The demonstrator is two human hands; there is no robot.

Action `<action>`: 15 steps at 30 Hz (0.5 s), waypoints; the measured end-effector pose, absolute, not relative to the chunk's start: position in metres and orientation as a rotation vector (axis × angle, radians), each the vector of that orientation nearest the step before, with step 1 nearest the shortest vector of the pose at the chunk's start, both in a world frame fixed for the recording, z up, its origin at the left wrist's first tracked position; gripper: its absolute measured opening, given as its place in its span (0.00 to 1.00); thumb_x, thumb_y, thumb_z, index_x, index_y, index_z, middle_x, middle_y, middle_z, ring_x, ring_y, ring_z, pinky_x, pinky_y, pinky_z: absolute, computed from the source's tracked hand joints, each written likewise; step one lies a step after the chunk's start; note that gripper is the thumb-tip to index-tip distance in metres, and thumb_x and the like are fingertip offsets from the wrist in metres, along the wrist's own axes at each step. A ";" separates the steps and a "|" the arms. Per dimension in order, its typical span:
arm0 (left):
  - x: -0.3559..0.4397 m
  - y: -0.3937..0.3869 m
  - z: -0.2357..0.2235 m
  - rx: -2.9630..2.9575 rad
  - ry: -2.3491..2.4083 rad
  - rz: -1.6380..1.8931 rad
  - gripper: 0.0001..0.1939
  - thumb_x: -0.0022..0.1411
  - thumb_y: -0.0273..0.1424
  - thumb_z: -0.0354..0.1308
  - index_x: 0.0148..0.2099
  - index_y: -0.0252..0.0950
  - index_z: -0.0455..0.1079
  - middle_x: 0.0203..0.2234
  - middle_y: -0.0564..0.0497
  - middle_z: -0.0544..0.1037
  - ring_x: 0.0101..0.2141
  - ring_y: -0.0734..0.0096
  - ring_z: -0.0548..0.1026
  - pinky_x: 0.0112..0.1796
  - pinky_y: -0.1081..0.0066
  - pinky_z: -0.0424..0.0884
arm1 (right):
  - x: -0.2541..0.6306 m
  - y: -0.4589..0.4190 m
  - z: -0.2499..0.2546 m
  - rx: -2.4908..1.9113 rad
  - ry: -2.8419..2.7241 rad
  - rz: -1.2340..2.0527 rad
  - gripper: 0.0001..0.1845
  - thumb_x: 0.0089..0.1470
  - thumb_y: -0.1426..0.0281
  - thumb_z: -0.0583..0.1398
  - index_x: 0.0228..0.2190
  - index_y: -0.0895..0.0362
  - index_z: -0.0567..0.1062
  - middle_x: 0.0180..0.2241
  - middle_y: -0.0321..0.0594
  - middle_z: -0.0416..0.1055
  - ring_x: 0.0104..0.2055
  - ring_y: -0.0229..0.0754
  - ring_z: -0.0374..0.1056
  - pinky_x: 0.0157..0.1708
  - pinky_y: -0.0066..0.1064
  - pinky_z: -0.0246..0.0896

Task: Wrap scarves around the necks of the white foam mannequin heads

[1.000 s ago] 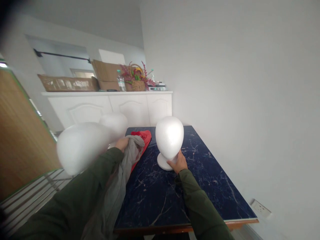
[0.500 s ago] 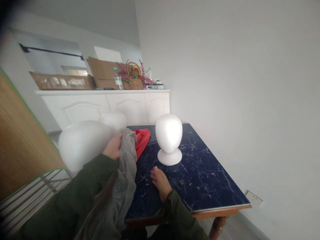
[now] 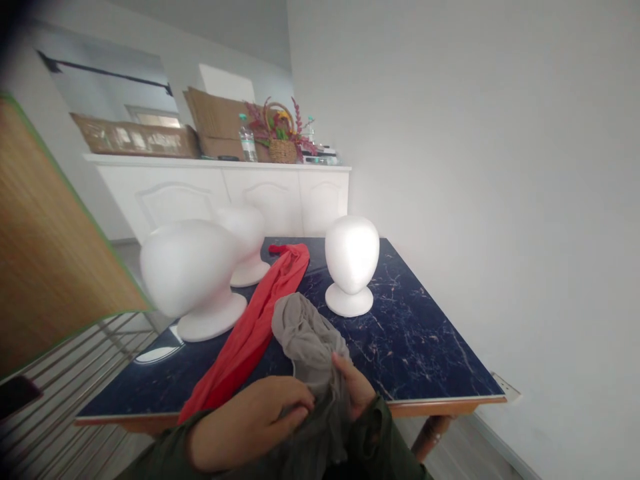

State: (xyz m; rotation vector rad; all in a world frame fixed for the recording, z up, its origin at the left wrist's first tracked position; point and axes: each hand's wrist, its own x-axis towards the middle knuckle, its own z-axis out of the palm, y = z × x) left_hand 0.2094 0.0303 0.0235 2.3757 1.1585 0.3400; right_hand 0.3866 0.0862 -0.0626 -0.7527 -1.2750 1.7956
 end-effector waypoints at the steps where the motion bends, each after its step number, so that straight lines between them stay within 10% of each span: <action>1: 0.203 0.033 0.026 2.377 1.201 0.349 0.11 0.59 0.32 0.45 0.39 0.41 0.69 0.33 0.53 0.74 0.35 0.70 0.70 0.38 0.70 0.64 | 0.390 0.081 -0.065 -0.738 -1.243 1.910 0.27 0.52 0.52 0.48 0.40 0.59 0.70 0.35 0.45 0.72 0.45 0.46 0.66 0.46 0.40 0.58; 8: 0.192 0.087 -0.011 2.604 1.069 0.355 0.47 0.41 0.35 0.62 0.62 0.37 0.45 0.60 0.42 0.50 0.58 0.50 0.48 0.55 0.52 0.44 | 0.414 0.048 -0.064 -0.753 -1.012 2.185 0.28 0.46 0.51 0.51 0.39 0.59 0.72 0.39 0.49 0.71 0.50 0.49 0.63 0.50 0.43 0.54; 12: 0.205 0.101 -0.034 2.665 0.848 0.327 0.23 0.48 0.31 0.57 0.49 0.38 0.64 0.56 0.43 0.59 0.57 0.53 0.54 0.55 0.51 0.42 | 0.430 0.035 -0.062 -0.724 -1.077 2.236 0.28 0.44 0.52 0.54 0.42 0.58 0.71 0.41 0.49 0.70 0.50 0.48 0.62 0.50 0.41 0.54; 15: 0.199 0.101 -0.023 2.535 0.876 0.384 0.09 0.51 0.26 0.51 0.36 0.37 0.67 0.37 0.49 0.73 0.41 0.66 0.70 0.47 0.63 0.59 | 0.444 0.032 -0.061 -0.696 -1.228 2.215 0.29 0.43 0.52 0.57 0.44 0.56 0.70 0.40 0.48 0.71 0.47 0.48 0.65 0.47 0.39 0.58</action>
